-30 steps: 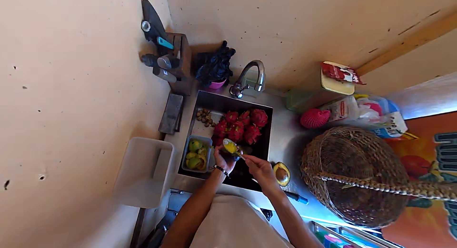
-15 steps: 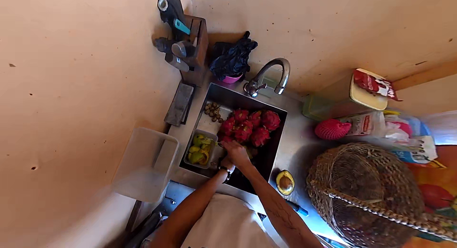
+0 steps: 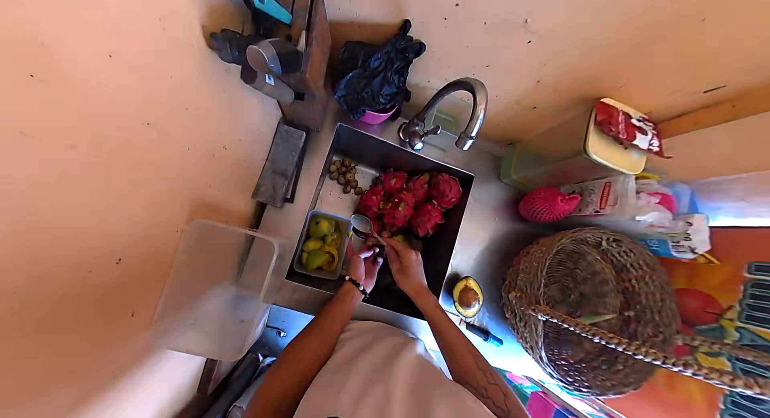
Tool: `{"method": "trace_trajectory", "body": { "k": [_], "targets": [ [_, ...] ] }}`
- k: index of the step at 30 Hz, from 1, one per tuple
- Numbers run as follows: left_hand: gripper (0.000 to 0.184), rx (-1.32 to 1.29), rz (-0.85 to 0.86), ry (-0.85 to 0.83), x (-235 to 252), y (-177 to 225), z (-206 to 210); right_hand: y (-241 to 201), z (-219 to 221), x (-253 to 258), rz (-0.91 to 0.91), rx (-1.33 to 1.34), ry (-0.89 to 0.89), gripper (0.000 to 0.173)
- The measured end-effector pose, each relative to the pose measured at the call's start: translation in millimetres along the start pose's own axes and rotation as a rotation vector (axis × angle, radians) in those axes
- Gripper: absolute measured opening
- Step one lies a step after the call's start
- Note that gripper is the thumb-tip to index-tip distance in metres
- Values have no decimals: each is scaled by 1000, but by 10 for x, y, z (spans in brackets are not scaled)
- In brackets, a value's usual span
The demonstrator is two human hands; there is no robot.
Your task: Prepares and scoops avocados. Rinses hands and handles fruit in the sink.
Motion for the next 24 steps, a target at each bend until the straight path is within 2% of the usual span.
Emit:
{"method": "trace_trajectory", "body": {
  "k": [3, 10, 12, 14, 15, 18, 21, 24],
  "targets": [
    [86, 25, 49, -18, -79, -11, -1, 23, -65, -55, 46, 32, 23, 35],
    [88, -37, 29, -129, -394, 152, 40, 59, -167, -171, 26, 60, 60, 35],
    [71, -82, 36, -93, -451, 294, -22, 41, -179, -215, 12, 61, 74, 35],
    [34, -107, -7, -34, -462, 446, -125, 13, -201, -231, -9, 53, 89, 35],
    [25, -101, -32, -35, -463, 506, -181, 5, -210, -223, -23, 37, 89, 36],
    [28, -51, -62, -81, -432, 627, -318, -33, -255, -69, -166, -23, 91, 32],
    [28, 23, -84, -11, -397, 712, -347, -145, -366, 287, -328, -18, 74, 28],
    [26, 142, -114, 7, -414, 813, -347, -291, -518, 613, -389, -32, 51, 24]
  ]
}}
Point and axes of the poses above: each hand's wrist, its own x-axis towards the middle knuckle, its own z-axis out of the palm, y = z × x, the point moved 5 cm from there along x, towards the middle knuckle, and after that the axes turned 15 degrees about y, right-handed, at the moved point
